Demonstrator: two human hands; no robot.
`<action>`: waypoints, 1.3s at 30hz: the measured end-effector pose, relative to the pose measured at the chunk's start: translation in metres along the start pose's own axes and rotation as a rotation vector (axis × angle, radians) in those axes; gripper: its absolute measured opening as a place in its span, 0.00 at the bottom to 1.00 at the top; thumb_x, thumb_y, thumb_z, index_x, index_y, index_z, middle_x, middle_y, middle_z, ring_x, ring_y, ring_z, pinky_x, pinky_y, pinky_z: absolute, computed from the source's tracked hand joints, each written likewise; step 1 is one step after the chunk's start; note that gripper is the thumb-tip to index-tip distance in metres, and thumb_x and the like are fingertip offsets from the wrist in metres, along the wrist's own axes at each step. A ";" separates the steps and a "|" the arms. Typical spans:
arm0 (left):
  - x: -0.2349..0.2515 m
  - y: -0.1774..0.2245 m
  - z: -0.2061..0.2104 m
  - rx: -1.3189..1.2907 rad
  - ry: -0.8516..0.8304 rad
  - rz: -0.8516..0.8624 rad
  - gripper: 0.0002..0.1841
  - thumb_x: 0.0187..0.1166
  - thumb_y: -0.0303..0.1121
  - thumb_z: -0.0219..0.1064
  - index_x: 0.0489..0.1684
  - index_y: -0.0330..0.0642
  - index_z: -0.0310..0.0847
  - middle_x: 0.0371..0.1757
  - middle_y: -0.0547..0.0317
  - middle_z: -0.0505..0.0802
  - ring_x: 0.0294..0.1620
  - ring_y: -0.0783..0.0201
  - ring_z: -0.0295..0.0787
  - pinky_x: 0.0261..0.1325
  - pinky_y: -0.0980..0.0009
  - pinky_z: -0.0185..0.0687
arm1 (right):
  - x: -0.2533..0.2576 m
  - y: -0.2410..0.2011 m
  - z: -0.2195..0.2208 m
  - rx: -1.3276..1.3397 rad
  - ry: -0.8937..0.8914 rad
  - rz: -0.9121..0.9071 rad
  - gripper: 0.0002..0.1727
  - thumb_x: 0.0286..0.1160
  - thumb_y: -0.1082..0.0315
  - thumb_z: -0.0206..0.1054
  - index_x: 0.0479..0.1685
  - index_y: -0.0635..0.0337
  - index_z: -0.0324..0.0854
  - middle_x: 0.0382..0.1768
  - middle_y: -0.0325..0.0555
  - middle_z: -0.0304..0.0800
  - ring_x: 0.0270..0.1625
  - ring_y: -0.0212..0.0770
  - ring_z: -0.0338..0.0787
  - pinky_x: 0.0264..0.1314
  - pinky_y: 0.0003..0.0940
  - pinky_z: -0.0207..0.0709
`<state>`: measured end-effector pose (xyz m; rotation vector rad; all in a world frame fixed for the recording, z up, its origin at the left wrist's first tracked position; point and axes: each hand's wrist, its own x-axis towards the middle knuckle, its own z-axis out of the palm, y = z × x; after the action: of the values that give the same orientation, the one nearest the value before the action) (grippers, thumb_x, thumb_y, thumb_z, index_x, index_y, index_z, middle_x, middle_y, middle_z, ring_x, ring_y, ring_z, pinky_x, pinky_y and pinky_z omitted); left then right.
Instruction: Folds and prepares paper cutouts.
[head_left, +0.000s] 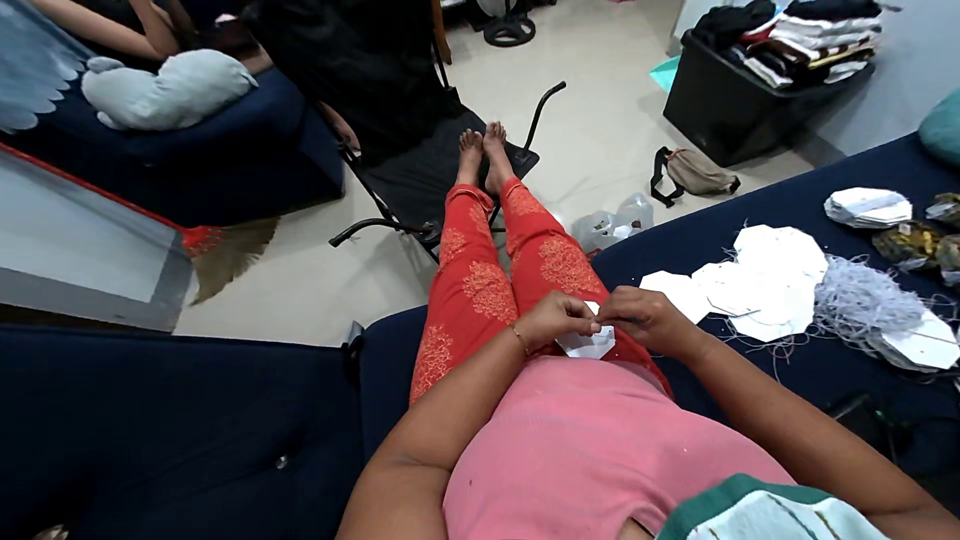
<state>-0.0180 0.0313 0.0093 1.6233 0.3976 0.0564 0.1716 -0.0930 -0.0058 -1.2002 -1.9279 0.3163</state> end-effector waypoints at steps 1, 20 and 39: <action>0.000 -0.001 0.000 -0.001 -0.007 0.009 0.05 0.77 0.24 0.67 0.33 0.31 0.85 0.31 0.66 0.89 0.36 0.78 0.84 0.50 0.75 0.83 | 0.000 0.000 0.001 -0.022 -0.002 -0.016 0.08 0.78 0.73 0.66 0.38 0.63 0.91 0.38 0.48 0.95 0.46 0.40 0.92 0.57 0.32 0.83; 0.008 -0.014 0.006 -0.101 0.144 -0.008 0.09 0.83 0.25 0.63 0.45 0.25 0.82 0.41 0.56 0.88 0.40 0.73 0.83 0.52 0.71 0.82 | -0.004 -0.002 0.035 0.170 0.188 0.496 0.13 0.84 0.68 0.55 0.43 0.69 0.82 0.32 0.47 0.88 0.27 0.32 0.88 0.33 0.31 0.87; -0.002 -0.005 0.007 -0.470 0.371 0.007 0.07 0.85 0.25 0.59 0.44 0.34 0.83 0.33 0.67 0.90 0.22 0.81 0.73 0.30 0.82 0.71 | -0.008 0.001 0.050 -0.191 0.255 0.413 0.09 0.65 0.71 0.64 0.29 0.70 0.87 0.29 0.55 0.88 0.30 0.50 0.90 0.34 0.49 0.85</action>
<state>-0.0193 0.0241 0.0040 1.1455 0.6127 0.4301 0.1362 -0.0895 -0.0417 -1.6821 -1.5083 0.1831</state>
